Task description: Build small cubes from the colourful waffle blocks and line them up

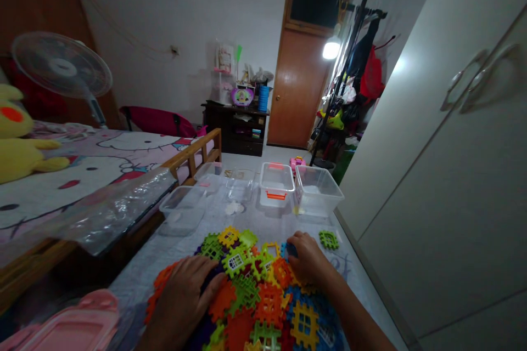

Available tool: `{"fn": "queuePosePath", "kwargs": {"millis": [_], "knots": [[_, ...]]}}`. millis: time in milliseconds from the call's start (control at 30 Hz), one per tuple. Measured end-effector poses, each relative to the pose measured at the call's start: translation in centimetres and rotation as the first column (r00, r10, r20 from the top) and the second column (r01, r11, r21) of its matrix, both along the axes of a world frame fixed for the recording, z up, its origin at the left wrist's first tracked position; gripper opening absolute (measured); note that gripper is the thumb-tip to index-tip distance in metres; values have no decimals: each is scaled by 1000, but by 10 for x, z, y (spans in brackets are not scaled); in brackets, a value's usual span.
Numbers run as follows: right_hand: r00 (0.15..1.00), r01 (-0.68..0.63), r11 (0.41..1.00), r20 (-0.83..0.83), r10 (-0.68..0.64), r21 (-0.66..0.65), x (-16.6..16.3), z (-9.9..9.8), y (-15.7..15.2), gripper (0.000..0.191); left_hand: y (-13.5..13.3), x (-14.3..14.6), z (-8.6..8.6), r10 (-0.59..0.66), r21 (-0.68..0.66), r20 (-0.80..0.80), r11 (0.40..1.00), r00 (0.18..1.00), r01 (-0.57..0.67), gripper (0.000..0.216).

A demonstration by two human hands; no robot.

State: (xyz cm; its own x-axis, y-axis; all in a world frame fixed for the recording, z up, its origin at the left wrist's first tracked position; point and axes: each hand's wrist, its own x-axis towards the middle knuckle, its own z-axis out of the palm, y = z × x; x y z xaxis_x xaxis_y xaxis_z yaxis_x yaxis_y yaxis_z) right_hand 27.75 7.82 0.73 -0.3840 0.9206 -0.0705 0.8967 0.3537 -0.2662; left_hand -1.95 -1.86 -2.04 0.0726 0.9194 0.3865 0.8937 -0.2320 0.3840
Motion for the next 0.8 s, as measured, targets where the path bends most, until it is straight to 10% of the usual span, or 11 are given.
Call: {"fn": "queuePosePath", "kwargs": {"millis": [500, 800], "knots": [[998, -59, 998, 39, 59, 15, -8, 4, 11, 34, 0, 1, 2, -8, 37, -1, 999, 1000, 8, 33], [995, 92, 993, -36, -89, 69, 47, 28, 29, 28, 1, 0, -4, -7, 27, 2, 1000, 1000, 7, 33]]}}
